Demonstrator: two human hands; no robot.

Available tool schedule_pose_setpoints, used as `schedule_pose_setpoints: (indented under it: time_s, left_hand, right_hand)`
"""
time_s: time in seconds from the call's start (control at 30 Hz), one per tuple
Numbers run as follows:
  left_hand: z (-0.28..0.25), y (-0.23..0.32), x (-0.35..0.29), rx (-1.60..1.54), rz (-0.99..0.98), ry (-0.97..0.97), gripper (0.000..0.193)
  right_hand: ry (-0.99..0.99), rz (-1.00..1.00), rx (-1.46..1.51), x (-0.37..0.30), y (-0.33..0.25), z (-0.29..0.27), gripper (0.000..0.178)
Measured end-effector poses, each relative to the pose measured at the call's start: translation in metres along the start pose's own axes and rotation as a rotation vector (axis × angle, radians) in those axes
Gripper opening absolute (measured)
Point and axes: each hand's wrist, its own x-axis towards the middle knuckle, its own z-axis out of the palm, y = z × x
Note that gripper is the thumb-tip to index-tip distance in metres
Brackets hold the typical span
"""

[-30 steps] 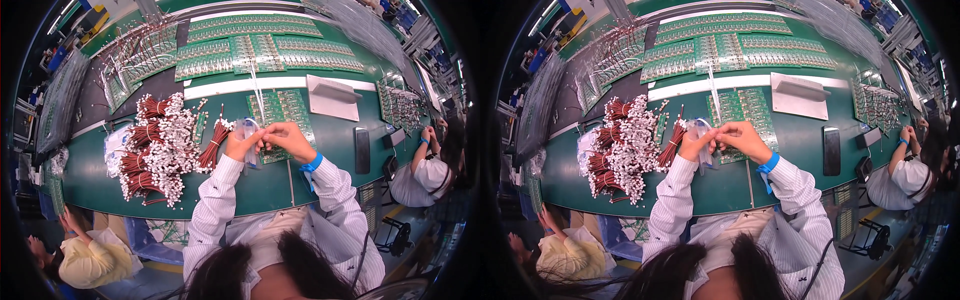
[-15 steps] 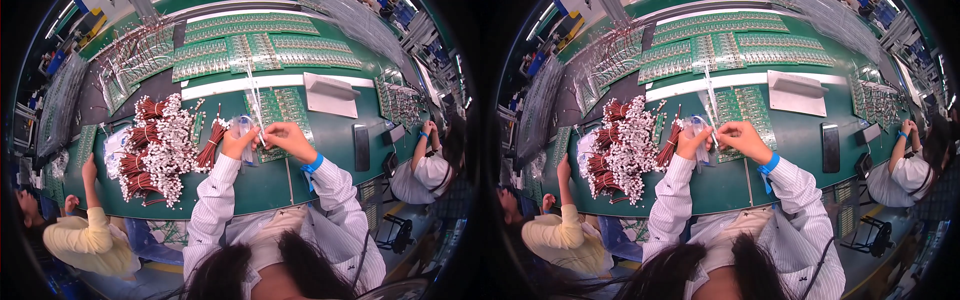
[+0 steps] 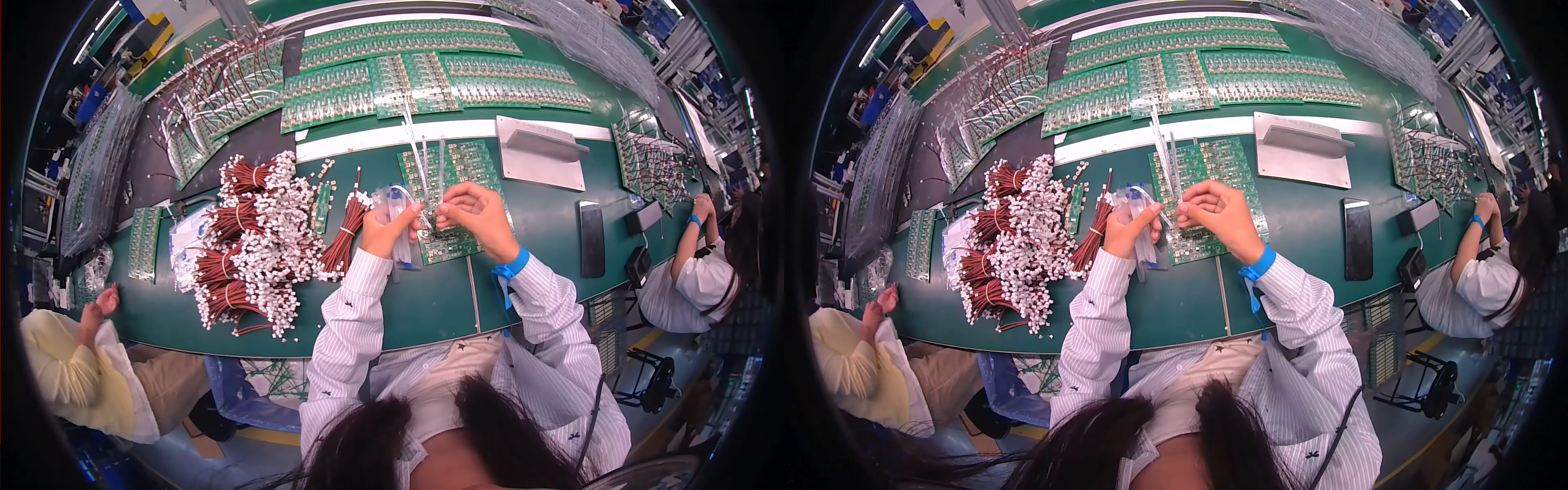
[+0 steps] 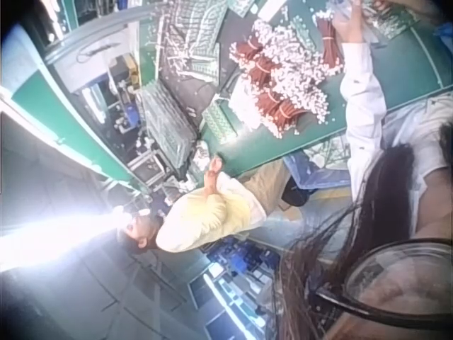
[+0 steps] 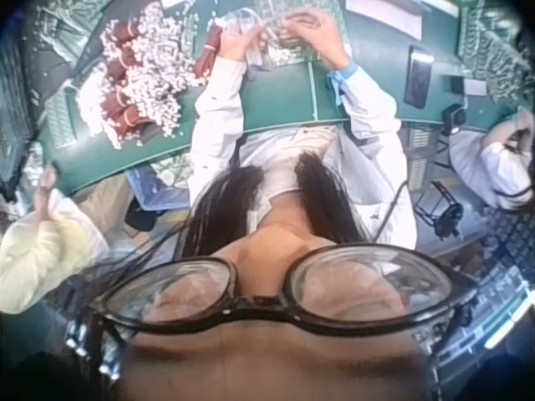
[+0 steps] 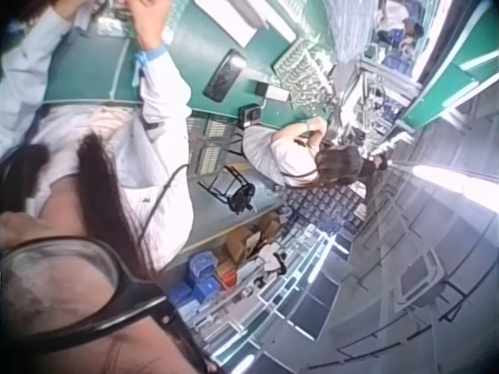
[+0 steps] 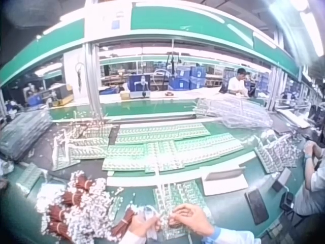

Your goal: The person connects wire harnesses to printed circuit boards by hand, attaching the connectors.

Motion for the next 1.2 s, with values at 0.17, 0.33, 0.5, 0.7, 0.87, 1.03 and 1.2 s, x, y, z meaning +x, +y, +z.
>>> schedule_pose_setpoints:
  time_s: [0.17, 0.33, 0.5, 0.7, 0.87, 1.03, 1.2]
  left_hand:
    - [-0.002, 0.000, 0.002, 0.016, -0.015, 0.027, 0.020]
    - [-0.001, 0.001, 0.001, 0.038, -0.039, 0.054, 0.020]
    - [-0.001, 0.003, 0.000, 0.041, -0.044, 0.039, 0.020]
    - [-0.001, 0.002, 0.000, 0.044, -0.037, 0.026, 0.020]
    - [-0.002, 0.002, -0.001, 0.047, -0.032, 0.030, 0.020]
    - [-0.001, 0.003, 0.000, 0.058, -0.031, 0.034, 0.020]
    - [-0.001, 0.003, 0.000, 0.062, -0.034, 0.040, 0.022]
  right_hand:
    - [-0.009, -0.028, -0.032, 0.004, 0.006, -0.008, 0.013]
    - [-0.023, -0.006, -0.044, 0.008, 0.009, -0.011, 0.015]
    - [0.014, -0.182, -0.449, 0.014, 0.013, -0.014, 0.007]
    - [-0.043, -0.472, -0.941, 0.022, 0.027, -0.018, 0.006]
    - [-0.053, -0.510, -1.005, 0.023, 0.031, -0.014, 0.007]
    - [-0.041, -0.462, -0.983, 0.022, 0.030, -0.014, 0.007]
    - [-0.014, -0.475, -0.983, 0.020, 0.030, -0.012, 0.008]
